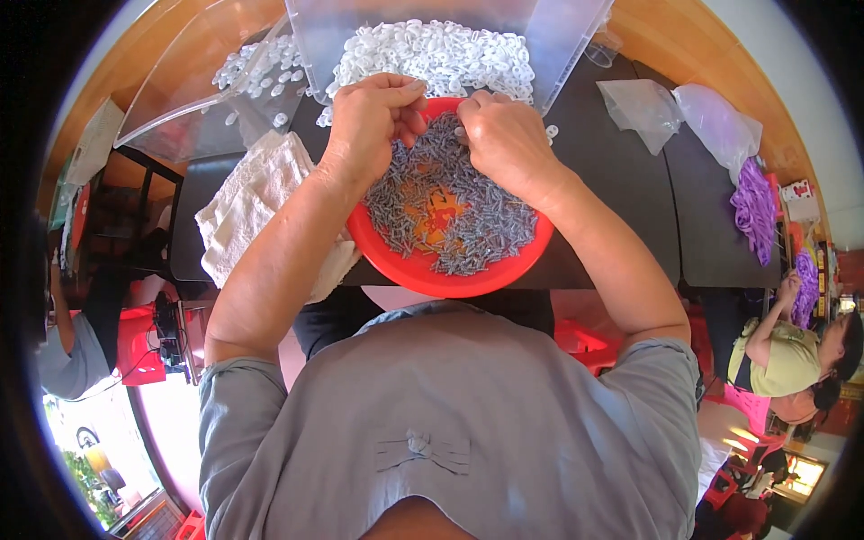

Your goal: Assembling small white plastic components by joining them with grey rubber rings at a workshop table.

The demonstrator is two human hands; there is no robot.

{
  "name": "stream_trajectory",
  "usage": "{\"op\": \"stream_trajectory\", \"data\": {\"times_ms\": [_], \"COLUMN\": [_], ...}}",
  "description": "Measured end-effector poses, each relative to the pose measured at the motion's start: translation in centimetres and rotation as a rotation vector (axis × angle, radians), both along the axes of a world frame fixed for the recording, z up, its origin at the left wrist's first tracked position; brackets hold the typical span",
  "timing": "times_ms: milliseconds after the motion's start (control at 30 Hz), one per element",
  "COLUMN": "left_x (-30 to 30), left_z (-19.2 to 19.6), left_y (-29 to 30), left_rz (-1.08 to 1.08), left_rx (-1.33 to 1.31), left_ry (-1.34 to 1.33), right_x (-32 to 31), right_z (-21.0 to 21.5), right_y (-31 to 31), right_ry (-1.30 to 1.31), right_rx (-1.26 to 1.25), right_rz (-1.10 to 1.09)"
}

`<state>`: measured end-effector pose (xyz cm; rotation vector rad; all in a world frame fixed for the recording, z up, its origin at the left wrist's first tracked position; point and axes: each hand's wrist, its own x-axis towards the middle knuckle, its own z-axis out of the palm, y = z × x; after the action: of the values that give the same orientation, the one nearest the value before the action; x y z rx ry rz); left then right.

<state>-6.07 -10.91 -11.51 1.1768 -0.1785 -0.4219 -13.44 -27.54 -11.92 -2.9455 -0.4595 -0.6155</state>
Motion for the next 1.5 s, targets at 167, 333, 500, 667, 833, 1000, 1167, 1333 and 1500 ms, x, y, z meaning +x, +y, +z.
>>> {"op": "stream_trajectory", "data": {"times_ms": [167, 333, 500, 667, 833, 1000, 1167, 1333, 1500], "left_x": [0.0, -0.7, -1.0, -1.2, -1.5, -1.8, -1.9, -2.2, -2.5], "left_z": [-0.1, 0.3, 0.6, 0.5, 0.7, 0.9, 0.8, 1.1, 1.4], "left_y": [0.0, 0.0, -0.3, -0.4, -0.4, -0.4, -0.3, -0.4, -0.9], "left_rz": [-0.101, -0.115, -0.106, -0.105, -0.097, -0.080, -0.092, -0.105, -0.157], "left_rx": [0.012, -0.055, -0.033, 0.007, 0.045, 0.103, 0.094, 0.061, 0.018], "left_ry": [-0.009, -0.007, -0.053, -0.100, -0.127, -0.194, -0.191, -0.213, -0.274], "right_x": [0.2, 0.4, 0.3, 0.1, -0.1, -0.3, -0.1, -0.1, -0.1], "right_z": [1.2, 3.8, 3.1, 3.1, 3.1, 3.2, 2.9, 3.3, 3.6], "right_y": [-0.3, 0.0, 0.2, -0.3, -0.3, 0.0, 0.0, -0.5, -2.4], "right_ry": [0.224, 0.396, 0.357, 0.367, 0.368, 0.362, 0.368, 0.394, 0.504], "right_rx": [0.657, 1.347, 1.440, 1.431, 1.426, 1.399, 1.335, 1.318, 1.388], "right_rz": [-0.038, -0.090, -0.101, -0.072, -0.063, -0.054, -0.012, -0.001, 0.118]}}
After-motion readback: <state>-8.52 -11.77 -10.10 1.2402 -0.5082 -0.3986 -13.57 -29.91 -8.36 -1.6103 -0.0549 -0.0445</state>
